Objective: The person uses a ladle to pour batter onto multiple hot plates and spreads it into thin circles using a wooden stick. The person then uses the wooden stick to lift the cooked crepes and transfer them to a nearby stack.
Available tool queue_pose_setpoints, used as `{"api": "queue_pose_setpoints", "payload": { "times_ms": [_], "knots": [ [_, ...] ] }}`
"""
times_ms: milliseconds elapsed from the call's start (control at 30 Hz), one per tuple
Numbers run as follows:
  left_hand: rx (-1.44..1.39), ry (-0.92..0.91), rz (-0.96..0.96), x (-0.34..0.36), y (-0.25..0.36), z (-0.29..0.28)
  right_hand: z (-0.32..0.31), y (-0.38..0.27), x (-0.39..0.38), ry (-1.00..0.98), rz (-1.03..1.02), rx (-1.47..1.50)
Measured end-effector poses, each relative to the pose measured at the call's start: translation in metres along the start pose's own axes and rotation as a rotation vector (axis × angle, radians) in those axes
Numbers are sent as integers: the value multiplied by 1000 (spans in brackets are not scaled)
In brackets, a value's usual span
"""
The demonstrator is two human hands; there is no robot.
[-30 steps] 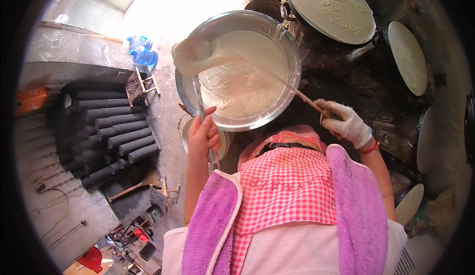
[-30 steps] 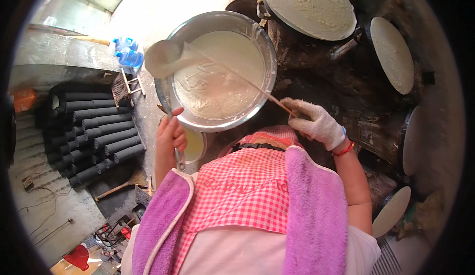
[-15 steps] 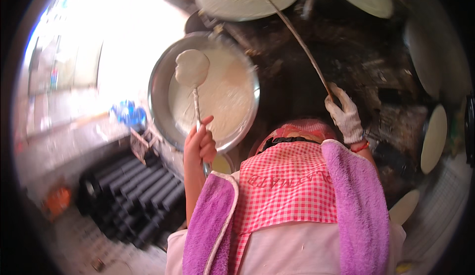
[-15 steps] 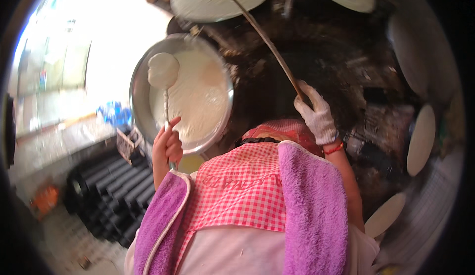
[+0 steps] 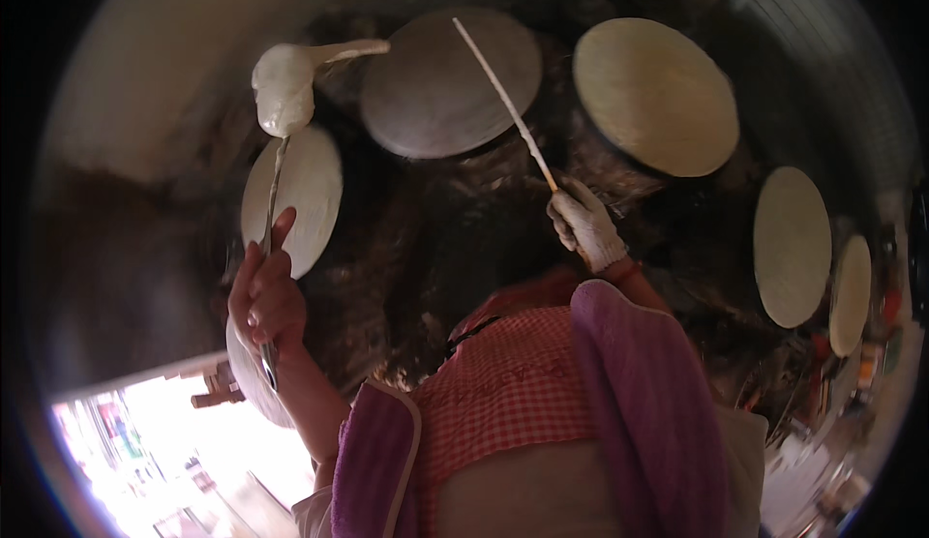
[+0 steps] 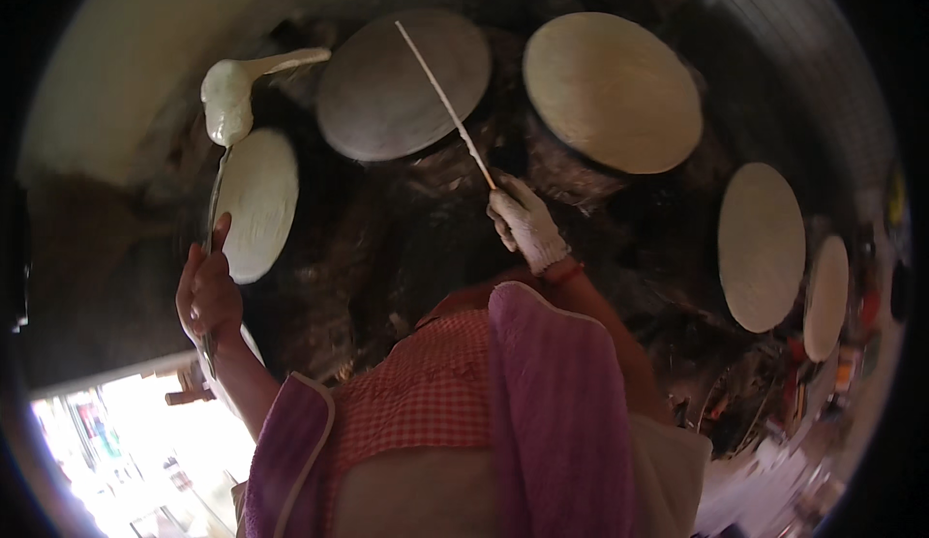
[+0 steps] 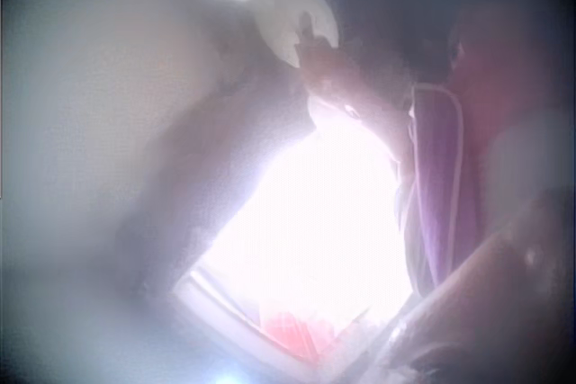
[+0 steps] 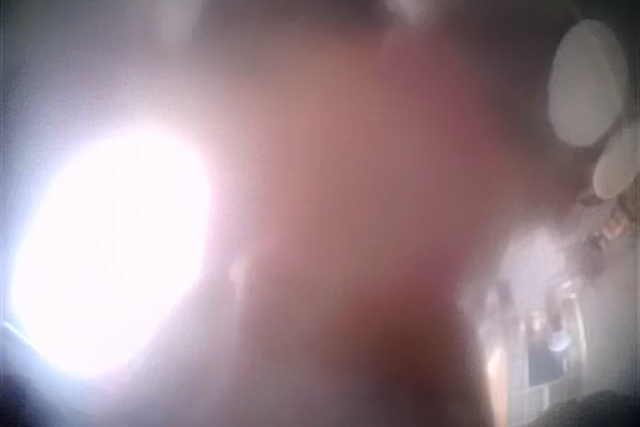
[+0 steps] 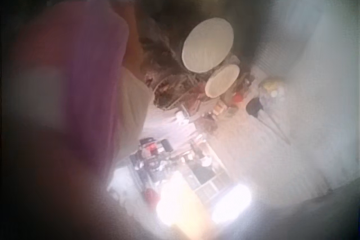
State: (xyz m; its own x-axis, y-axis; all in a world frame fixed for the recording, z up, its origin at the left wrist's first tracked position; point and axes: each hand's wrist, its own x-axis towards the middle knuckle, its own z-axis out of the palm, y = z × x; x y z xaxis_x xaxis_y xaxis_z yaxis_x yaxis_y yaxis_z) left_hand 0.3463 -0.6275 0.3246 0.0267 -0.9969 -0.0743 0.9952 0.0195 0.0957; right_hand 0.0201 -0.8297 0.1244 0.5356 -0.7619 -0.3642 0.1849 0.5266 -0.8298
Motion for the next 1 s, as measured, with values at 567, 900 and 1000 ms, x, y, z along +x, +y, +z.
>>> {"api": "queue_pose_setpoints", "payload": {
  "times_ms": [567, 900, 1000],
  "knots": [
    [988, 498, -56, 301, -52, -127, 17, 58, 52, 560, -375, -651],
    [1484, 503, 378, 251, 46, -190, 77, 5, 97, 619, -520, -975],
    [1367, 549, 346, 206, 42, -167, 83, -12, 90, 540, -256, -1309]
  ]
}}
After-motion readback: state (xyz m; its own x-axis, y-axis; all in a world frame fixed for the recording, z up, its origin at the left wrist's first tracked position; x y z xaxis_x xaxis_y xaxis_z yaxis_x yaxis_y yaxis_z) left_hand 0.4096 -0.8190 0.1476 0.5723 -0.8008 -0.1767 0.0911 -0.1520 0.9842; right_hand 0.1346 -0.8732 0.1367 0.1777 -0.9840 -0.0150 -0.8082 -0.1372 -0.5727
